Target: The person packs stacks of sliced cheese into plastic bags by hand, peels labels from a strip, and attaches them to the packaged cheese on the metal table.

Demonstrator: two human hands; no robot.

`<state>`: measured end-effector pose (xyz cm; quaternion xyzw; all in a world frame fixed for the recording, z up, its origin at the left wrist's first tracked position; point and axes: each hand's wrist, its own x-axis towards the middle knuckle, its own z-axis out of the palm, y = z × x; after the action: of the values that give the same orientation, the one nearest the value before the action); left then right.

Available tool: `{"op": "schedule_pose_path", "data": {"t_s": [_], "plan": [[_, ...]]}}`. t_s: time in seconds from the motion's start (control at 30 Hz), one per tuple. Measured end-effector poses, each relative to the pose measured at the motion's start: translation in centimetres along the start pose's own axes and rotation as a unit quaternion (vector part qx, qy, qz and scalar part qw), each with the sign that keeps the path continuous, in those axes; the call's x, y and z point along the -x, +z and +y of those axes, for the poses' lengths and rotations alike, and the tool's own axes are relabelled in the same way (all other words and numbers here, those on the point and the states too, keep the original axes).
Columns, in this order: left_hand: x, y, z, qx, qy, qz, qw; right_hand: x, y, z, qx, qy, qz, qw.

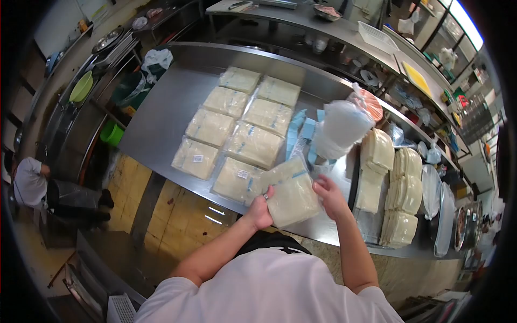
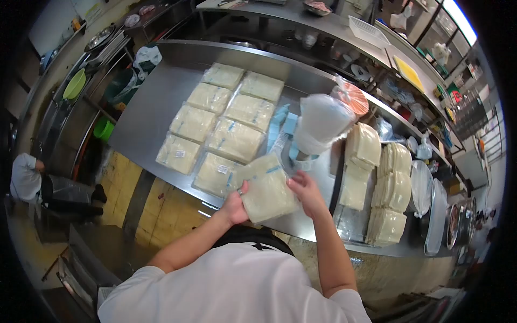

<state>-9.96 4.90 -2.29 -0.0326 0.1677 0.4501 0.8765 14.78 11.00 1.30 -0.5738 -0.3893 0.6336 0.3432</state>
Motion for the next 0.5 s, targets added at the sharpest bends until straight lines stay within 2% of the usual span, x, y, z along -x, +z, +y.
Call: {"op": "schedule_pose_path", "data": {"t_s": [0.03, 0.1, 0.17, 0.27, 0.3, 0.37, 0.4, 0.47, 0.5], "plan": [[0.6, 0.2, 1.0, 0.029, 0.029, -0.013, 0.999, 0.5, 1.2, 0.3, -0.073, 0.04, -0.069, 0.994], [1.8, -0.6, 3.0, 0.066, 0.071, -0.038, 0.995, 1.9, 4.3, 0.6, -0.219, 0.126, -0.198, 0.947], [3.2, -2.1, 5.4, 0.077, 0.092, -0.066, 0.991, 1.7, 9.0, 0.2, -0.177, 0.114, -0.156, 0.965], [6.3, -4.3, 9.7, -0.012, 0.165, 0.049, 0.985, -1.2, 12.6, 1.2, -0.076, 0.087, -0.151, 0.982], [7.3, -5.0, 10.9, -0.073, 0.192, 0.116, 0.972, -2.4, 13.4, 1.7, -0.037, 0.075, -0.158, 0.984], [8.8, -6.3, 12.9, -0.194, 0.239, 0.244, 0.92, -4.0, 16.1, 1.4, 0.026, 0.074, -0.123, 0.989], [8.8, -8.2, 13.7, -0.289, 0.229, 0.287, 0.884, -4.5, 16.8, 1.5, 0.058, 0.074, -0.105, 0.99], [8.0, -12.5, 14.7, -0.468, 0.203, 0.357, 0.783, -7.5, 16.8, 5.5, 0.094, 0.083, -0.081, 0.989], [7.8, -12.5, 15.0, -0.481, 0.215, 0.357, 0.771, -8.2, 17.3, 5.8, 0.112, 0.084, -0.069, 0.988]]}}
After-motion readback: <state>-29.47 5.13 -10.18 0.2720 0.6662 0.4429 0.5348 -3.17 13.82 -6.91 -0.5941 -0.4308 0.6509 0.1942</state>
